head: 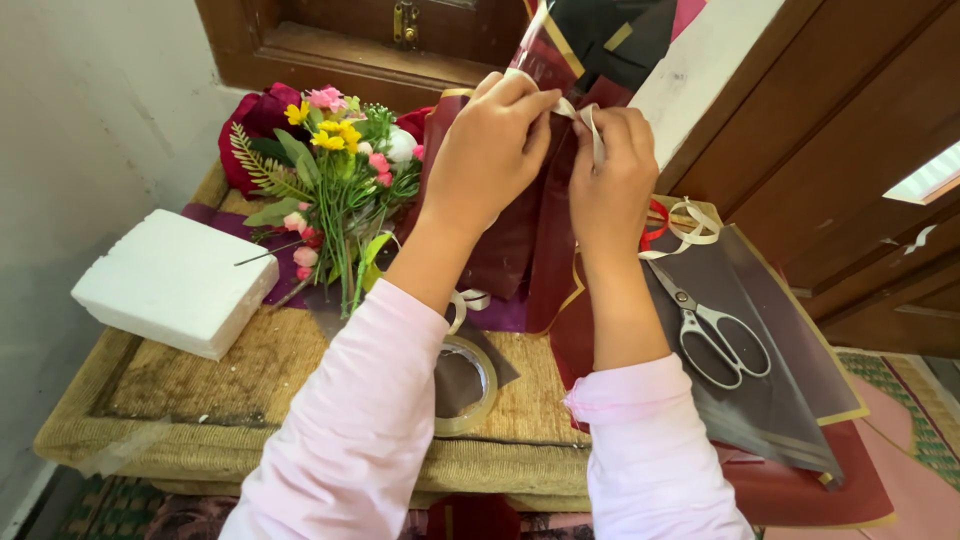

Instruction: Refining a flower bouquet by tying ribbons, cutting excess material, and adjusting the wrapping paper.

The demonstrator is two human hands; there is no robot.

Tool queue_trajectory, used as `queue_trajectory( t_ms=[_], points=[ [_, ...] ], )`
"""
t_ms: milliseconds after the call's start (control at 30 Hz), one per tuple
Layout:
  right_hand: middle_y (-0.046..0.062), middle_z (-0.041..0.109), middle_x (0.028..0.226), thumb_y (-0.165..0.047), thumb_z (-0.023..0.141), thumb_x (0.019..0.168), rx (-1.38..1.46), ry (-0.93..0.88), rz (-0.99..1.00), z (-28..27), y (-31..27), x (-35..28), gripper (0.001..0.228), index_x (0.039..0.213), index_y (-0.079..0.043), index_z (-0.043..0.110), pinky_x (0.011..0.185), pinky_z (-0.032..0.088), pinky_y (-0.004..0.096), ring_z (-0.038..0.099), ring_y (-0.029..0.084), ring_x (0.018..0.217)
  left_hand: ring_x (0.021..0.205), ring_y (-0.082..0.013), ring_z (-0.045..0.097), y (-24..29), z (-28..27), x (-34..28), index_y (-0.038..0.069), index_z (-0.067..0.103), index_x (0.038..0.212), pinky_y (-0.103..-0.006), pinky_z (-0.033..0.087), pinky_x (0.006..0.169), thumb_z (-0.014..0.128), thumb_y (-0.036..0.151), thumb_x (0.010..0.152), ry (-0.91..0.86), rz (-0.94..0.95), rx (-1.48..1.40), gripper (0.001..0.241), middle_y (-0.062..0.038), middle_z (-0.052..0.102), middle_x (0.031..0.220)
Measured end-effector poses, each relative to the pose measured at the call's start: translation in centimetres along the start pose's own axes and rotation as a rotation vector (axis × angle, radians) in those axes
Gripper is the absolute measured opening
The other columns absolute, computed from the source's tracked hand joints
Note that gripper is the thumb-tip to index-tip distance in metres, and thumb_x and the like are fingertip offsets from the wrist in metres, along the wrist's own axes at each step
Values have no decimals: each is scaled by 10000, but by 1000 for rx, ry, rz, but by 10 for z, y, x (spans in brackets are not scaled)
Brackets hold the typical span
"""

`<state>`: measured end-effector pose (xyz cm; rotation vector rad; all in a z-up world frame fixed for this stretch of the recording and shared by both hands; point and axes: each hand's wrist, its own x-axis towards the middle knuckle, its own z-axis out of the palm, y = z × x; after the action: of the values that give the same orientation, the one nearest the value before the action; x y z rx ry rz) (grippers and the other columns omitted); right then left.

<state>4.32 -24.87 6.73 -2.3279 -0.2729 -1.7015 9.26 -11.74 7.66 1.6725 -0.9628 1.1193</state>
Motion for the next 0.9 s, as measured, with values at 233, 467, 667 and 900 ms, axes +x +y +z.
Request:
queue_trajectory(
  t_ms=[233, 467, 667, 900],
  points=[
    [156, 618, 1133, 24, 545, 932, 377, -125, 86, -13, 2, 3, 287, 1190, 61, 663, 915, 490, 362, 626, 293, 1008, 827, -237, 648, -18, -16, 6, 15, 767, 1054, -313, 537, 783, 553, -118, 744, -86, 7, -215, 400, -40, 722, 960],
    [136, 544, 1294, -283, 402, 1023, 748, -213, 194, -10, 15, -2, 518, 1391, 31, 588, 938, 434, 321, 513, 222, 1072, 810, -205, 618, -24, -20, 7, 45, 777, 1073, -307, 529, 761, 757, -9, 764, -93, 9, -204, 315, -34, 734, 974],
    [112, 572, 1270, 17, 493, 1004, 694, -212, 189, -13, -1, 3, 405, 1394, -16, 600, 1019, 450, 303, 555, 210, 1119, 777, -200, 587, -14, -19, 7, 64, 808, 948, -329, 504, 713, 795, 95, 843, 4, 24, -65, 111, -22, 645, 848],
    [84, 611, 1223, 162, 594, 891, 567, -226, 160, -11, -7, 5, 523, 1365, -54, 640, 882, 500, 256, 584, 170, 1036, 808, -157, 531, 2, -33, 12, 98, 826, 828, -334, 467, 683, 845, 114, 778, 27, 61, 18, 56, 29, 508, 934]
  ],
)
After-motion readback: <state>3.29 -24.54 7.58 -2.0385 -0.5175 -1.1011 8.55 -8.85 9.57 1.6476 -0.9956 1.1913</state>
